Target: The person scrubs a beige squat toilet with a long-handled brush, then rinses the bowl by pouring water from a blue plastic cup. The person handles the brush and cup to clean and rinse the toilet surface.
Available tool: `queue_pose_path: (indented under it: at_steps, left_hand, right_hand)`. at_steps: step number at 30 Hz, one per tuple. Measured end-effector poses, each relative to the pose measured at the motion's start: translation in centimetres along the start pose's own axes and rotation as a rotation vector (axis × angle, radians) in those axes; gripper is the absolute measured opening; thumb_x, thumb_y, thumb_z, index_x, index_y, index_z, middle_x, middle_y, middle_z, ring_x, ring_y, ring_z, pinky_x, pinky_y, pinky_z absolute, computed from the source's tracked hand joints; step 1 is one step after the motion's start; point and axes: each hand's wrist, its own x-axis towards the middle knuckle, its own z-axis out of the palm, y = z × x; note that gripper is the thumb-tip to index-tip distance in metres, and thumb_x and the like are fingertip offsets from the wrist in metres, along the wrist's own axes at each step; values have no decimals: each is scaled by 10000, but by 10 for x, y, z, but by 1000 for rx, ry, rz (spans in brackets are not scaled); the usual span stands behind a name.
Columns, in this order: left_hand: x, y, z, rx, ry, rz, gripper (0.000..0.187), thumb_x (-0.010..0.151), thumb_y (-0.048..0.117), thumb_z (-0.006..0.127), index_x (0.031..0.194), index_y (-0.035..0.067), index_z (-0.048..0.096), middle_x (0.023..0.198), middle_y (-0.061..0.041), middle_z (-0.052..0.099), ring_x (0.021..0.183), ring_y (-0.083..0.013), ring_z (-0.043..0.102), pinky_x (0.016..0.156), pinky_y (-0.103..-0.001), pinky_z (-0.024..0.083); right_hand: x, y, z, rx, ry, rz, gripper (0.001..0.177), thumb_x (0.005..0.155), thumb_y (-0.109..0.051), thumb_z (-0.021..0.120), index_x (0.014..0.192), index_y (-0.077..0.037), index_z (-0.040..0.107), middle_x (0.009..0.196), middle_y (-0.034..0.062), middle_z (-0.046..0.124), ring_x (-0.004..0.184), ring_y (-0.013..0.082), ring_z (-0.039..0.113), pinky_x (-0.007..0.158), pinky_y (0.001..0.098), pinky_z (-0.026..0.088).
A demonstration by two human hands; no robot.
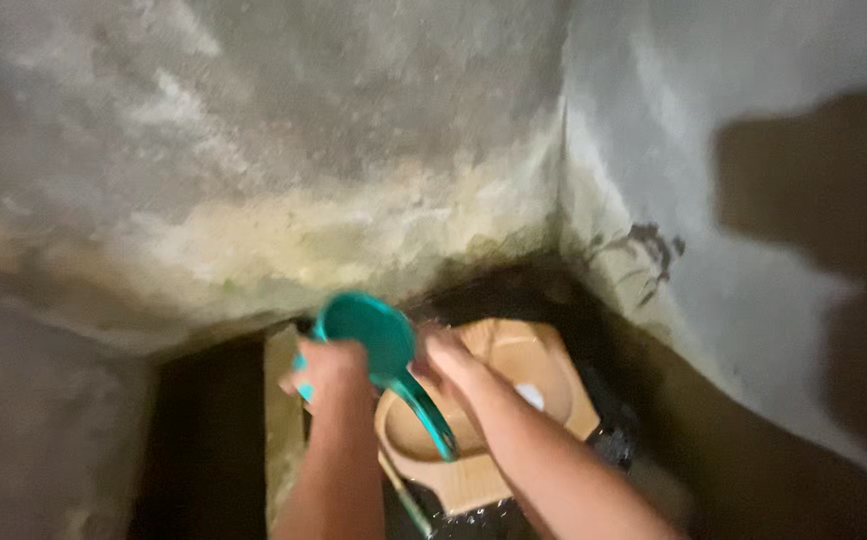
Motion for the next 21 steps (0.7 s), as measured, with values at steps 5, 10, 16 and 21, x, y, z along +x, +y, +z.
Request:
queue_pose_path:
  at_steps: [5,10,16,21]
  left_hand:
    - [-24,67,-129,-1812,242,-704,804,988,398,596,1598,198,112,1623,-241,171,1343,-503,435,973,-695,451]
    - [-67,83,-140,-1876,-70,119,681,913,-15,392,1534,252,310,1517,-198,438,1233,-499,608,773,-705,630]
    - [-82,91,-66,-1976,-356,174,737,799,-110,372,1443,246,412,1411,-207,507,1128,-485,625,731,-684,623]
    - [-76,76,26,-1961,-546,184,673,786,-101,381,1403,155,465,1312,-243,588,1007,-497,676,660,-644,638]
  right_hand:
    - [1,-130,-21,-412,142,-504,647,1044,-225,568,1646,-151,342,1579,138,434,1357,268,426,1063,417,378]
    - [-49,-159,-49,-407,200,-466,616,974,-334,602,1533,-118,459,1445,163,627,1299,246,612,1077,387,478]
    - [-139,-130,-89,-231,-34,-112,499,981,-445,581,1294,-71,686,1107,130,749,1015,245,707,810,413,577]
    - [-186,-56,-110,-108,-231,-99,420,960,-329,689,1302,-89,648,1071,87,780,864,133,690,752,343,592]
